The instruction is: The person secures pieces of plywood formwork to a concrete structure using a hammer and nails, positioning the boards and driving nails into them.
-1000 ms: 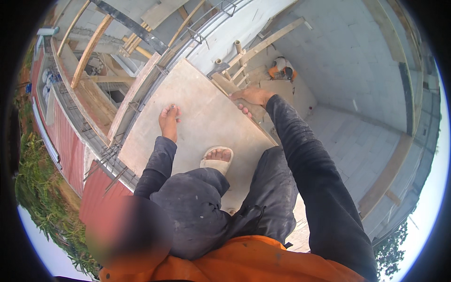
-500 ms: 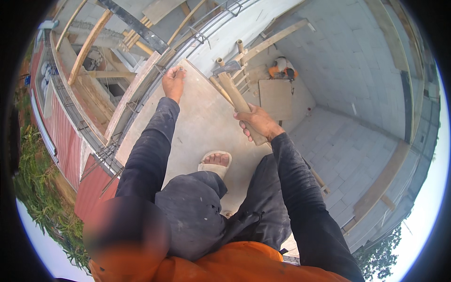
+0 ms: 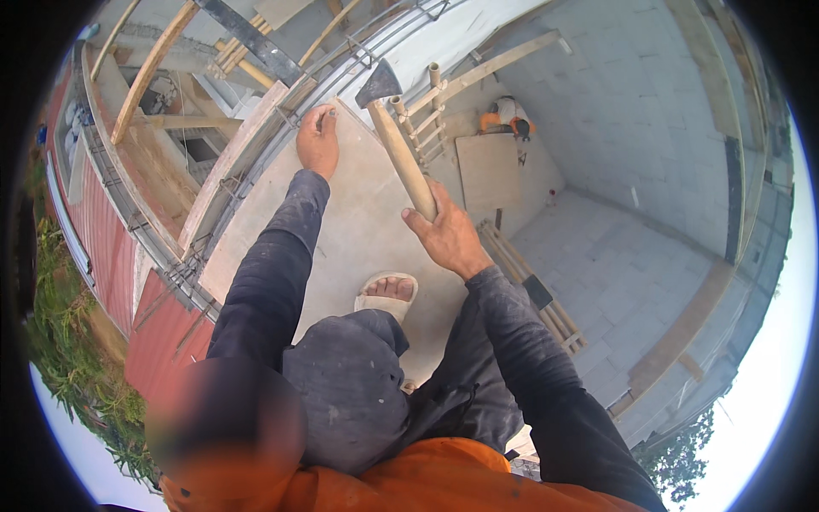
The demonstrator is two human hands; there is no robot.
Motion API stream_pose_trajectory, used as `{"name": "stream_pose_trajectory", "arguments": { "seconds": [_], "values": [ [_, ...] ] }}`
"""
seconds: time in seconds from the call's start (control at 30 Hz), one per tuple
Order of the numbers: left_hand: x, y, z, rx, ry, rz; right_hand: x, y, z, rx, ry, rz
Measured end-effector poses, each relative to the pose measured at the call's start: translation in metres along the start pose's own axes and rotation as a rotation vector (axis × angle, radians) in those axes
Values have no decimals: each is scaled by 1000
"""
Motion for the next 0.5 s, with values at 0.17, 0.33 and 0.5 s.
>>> {"name": "stream_pose_trajectory", "arguments": {
  "seconds": [0.17,0.33,0.5],
  "values": [
    [3,0,-1,-16,57,20,3,7,17,93,-128,-8],
    [2,-3,-11,-16,152,50,0,15,18,150,-182,-70],
    [6,-4,-12,-26,230,54,0,31,28,155,-235,-55]
  ]
}}
Point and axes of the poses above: each hand's wrist, its own y-axis towards the middle knuckle, its own x-axis out of the back of the hand, z = x × y, the point moved 1 cm from there along y, towards the middle knuckle, and after that the axes turned 13 degrees about -y, right-handed, at the moved point
